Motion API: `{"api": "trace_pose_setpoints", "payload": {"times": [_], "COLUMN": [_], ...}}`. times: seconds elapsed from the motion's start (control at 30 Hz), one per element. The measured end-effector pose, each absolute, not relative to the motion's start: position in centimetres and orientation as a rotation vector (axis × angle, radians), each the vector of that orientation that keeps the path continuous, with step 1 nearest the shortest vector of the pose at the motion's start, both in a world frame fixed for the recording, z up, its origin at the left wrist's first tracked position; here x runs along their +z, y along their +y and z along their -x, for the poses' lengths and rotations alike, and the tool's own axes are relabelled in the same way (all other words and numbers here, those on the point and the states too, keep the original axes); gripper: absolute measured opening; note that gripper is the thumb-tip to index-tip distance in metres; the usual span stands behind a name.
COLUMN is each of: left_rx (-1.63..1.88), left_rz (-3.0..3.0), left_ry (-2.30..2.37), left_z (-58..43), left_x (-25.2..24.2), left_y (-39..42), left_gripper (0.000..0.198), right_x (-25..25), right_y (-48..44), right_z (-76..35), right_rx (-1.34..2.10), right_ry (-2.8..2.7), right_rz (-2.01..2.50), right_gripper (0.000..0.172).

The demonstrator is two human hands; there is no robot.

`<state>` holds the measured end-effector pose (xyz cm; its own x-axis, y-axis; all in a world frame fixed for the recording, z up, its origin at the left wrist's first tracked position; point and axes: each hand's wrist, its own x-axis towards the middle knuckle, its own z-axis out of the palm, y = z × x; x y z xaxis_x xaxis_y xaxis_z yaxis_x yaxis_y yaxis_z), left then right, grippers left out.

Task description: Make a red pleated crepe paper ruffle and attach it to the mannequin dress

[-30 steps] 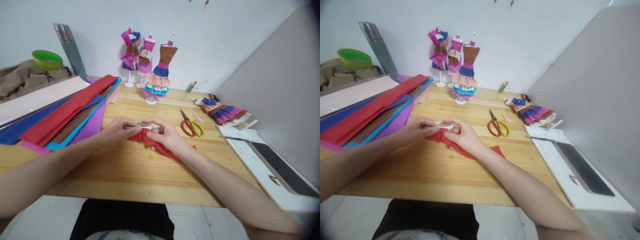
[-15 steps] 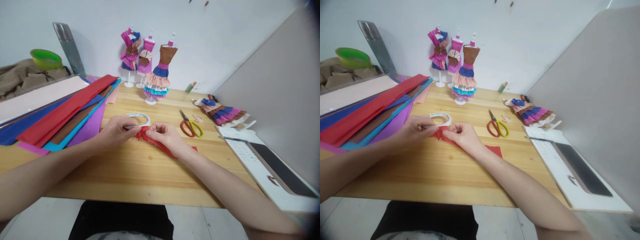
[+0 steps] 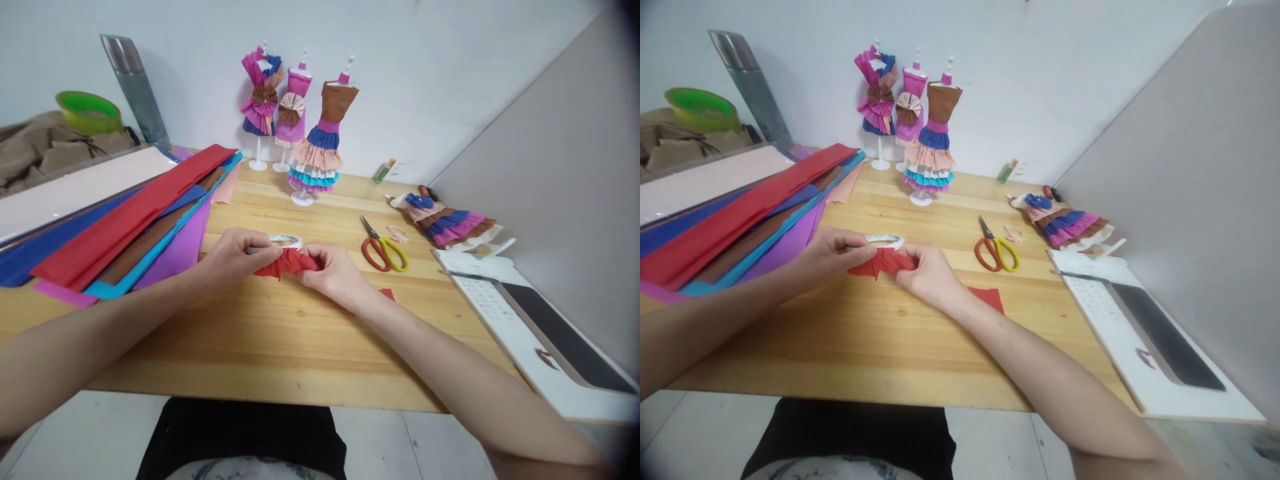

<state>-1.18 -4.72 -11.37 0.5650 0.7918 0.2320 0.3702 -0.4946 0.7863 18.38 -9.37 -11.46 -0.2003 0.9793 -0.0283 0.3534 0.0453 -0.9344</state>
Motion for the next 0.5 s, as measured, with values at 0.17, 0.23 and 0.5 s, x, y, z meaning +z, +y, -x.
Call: {"api": "trace_pose_setpoints", "payload": {"times": [0.17, 0.23, 0.5], "left_rx": [0.767, 0.760, 0.788], "left_rz": [-2.059, -2.053, -2.072], "left_ry": [0.920, 0.926, 0.909], "left_z": [1.17, 1.10, 0.89], "left_x": [-11.40, -11.38, -11.26], "left_y": [-4.67, -4.79, -5.24], "left_gripper": [0.042, 0.040, 0.041], "right_x": [-11.28, -11.25, -11.29], "right_y": [-9.42, -9.49, -9.66], "right_z": [-18.42, -18.39, -18.22], "right_rx": [1.126, 1.121, 1.230], "right_ry": [-1.637, -1.608, -1.459], "right_rz": [1.312, 1.311, 1.293], "right_gripper": [0.019, 0.026, 0.036]}}
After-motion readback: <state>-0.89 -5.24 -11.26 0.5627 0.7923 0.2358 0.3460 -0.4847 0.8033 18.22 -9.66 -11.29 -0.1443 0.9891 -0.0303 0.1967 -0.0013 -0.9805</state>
